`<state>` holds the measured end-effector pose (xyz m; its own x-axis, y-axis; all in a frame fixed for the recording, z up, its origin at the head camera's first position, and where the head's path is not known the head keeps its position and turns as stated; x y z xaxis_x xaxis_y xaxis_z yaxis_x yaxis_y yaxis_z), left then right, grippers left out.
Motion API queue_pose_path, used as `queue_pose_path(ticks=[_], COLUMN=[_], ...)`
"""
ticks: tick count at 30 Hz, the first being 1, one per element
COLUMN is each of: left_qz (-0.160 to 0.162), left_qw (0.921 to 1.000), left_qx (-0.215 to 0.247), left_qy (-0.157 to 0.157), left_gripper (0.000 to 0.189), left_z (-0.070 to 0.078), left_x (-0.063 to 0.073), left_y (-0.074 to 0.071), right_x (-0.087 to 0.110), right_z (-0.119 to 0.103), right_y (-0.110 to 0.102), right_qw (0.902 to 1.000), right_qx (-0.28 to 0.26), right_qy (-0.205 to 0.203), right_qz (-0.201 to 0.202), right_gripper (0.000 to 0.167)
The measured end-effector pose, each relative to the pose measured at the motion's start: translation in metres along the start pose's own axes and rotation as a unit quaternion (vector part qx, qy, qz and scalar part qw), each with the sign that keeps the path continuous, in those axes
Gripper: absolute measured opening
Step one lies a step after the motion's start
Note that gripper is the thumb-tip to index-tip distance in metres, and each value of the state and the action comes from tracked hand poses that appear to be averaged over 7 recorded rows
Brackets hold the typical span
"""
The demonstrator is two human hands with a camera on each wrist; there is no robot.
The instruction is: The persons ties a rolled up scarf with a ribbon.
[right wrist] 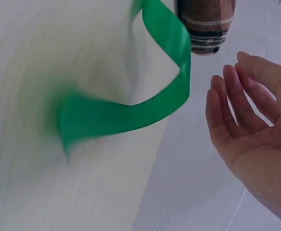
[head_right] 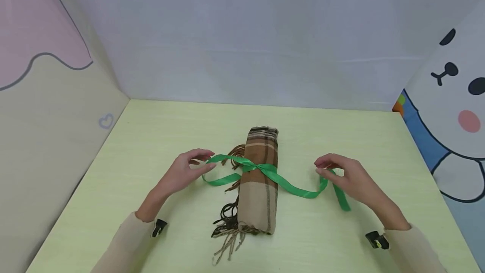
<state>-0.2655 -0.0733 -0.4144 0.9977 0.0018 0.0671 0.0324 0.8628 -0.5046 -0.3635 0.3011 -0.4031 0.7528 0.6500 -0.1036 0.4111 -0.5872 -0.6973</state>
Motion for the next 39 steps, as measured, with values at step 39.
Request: queue_pose_path(ticks=[39], left_qz=[0.099], left_qw=[0.8215], left_qx=[0.528], left_qy=[-0.191], left_gripper=[0.01], left_z=[0.008], left_x=[-0.015], left_y=[0.097], right_x=[0.019], right_z=[-0.006], right_y=[0.122], right_qw=[0.7628], right_qx=[-0.569], right_qy=[0.307], right_qz=[-0.017], right_gripper=[0.018])
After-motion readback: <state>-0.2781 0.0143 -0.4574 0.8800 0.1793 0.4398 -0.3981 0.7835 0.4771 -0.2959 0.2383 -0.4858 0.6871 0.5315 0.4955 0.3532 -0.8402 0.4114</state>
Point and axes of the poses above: each hand's wrist, its own x-axis away from the middle knuckle, its own y-axis out of the palm, z = x × y, the point moved 9 cm from there along -x, towards the middle knuckle
